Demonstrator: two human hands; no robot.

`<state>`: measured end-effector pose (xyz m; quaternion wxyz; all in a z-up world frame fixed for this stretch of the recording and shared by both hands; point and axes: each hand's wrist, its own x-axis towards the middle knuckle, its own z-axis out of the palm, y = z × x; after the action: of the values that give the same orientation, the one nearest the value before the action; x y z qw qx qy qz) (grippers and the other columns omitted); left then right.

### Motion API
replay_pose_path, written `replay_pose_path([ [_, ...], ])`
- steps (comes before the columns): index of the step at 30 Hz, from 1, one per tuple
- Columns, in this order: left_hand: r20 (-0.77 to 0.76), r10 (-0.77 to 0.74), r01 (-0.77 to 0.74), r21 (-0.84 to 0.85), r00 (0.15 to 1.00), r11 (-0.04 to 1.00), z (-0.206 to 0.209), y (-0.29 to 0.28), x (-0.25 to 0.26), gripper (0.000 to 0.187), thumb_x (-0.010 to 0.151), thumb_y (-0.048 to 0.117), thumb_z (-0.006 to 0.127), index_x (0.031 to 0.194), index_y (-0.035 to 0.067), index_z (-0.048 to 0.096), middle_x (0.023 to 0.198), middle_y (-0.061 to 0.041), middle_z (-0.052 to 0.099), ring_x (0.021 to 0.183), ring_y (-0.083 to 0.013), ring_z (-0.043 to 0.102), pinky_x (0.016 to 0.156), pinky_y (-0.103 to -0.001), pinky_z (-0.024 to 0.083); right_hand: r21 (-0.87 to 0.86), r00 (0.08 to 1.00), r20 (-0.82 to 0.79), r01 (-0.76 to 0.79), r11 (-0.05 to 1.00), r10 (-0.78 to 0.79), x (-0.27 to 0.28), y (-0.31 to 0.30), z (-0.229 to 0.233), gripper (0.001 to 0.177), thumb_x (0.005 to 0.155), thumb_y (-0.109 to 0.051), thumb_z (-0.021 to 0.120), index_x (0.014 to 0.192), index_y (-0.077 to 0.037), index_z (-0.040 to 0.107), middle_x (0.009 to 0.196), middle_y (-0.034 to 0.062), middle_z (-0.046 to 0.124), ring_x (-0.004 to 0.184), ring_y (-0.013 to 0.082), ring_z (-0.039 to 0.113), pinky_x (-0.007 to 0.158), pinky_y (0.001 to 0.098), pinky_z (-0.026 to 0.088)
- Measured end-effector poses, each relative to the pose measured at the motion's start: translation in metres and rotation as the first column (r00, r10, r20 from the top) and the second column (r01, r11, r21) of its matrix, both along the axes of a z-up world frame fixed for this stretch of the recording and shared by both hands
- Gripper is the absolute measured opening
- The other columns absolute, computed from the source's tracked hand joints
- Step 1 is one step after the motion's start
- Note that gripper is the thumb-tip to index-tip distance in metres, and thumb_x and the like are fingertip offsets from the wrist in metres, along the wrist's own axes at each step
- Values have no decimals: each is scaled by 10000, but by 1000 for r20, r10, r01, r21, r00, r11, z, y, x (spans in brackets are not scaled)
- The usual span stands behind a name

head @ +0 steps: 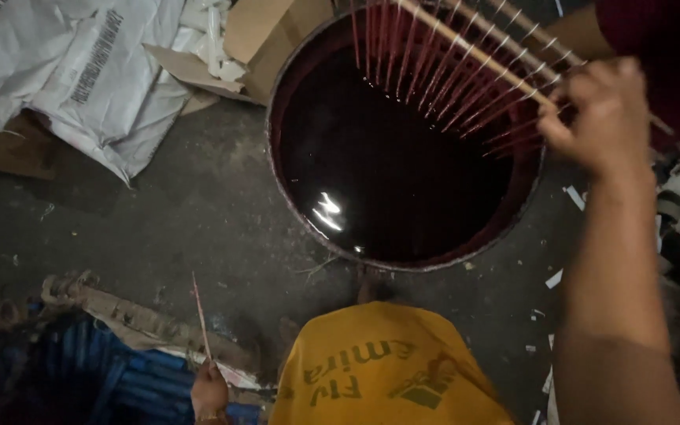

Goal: Dipping frames of candle wicks into a vat of red wax and hanging them on a rack to dry.

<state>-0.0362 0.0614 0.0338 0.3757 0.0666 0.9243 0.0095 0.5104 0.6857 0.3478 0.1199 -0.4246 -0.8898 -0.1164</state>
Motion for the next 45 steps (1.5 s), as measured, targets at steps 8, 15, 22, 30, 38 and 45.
replay_pose_path([
  [8,-43,-93,93,-3,995,996,12,6,-5,495,1070,385,379,1493,235,586,1207,-247,736,1115,-493,668,981,-576,507,89,993,-81,-83,993,90,-26,-63,-2,249,997,-271,794,1020,-47,689,1084,120,648,1080,342,540,963,447,413],
  [15,-48,-81,81,9,996,997,43,23,3,459,1079,368,379,1469,242,585,1091,-280,749,1048,-513,674,900,-589,522,-185,946,-292,-203,962,144,-59,-92,-101,124,869,-184,706,922,-95,638,956,88,594,963,330,495,858,450,402],
  [22,-101,-154,161,64,983,985,55,17,20,510,1025,416,374,1456,251,591,1113,-286,742,1064,-537,653,909,-599,488,-238,928,-356,-203,950,109,-60,-71,-194,155,846,-147,758,948,-98,653,1037,56,639,1037,336,515,910,456,455],
  [30,-24,19,-19,-15,1000,1000,87,26,44,488,1031,402,390,1425,222,616,1179,-291,725,1112,-512,655,916,-562,499,-324,927,-371,-180,929,50,-59,-39,-270,126,833,-145,768,900,-114,666,978,35,622,1037,320,500,937,438,459],
  [38,-91,-25,23,-15,996,1000,89,13,40,527,1065,411,377,1453,139,610,1183,-272,734,1084,-503,680,888,-576,528,-435,921,-389,-148,888,-37,-66,-26,-312,126,865,-158,784,892,-152,661,933,-5,549,1016,282,461,966,428,470],
  [45,-117,27,-37,-85,993,996,110,13,29,533,1030,471,387,1458,251,616,1222,-244,732,1143,-485,663,933,-538,508,-440,940,-335,-95,893,-64,-67,-19,-332,139,826,-220,785,901,-150,692,962,3,593,1050,304,478,975,439,467],
])
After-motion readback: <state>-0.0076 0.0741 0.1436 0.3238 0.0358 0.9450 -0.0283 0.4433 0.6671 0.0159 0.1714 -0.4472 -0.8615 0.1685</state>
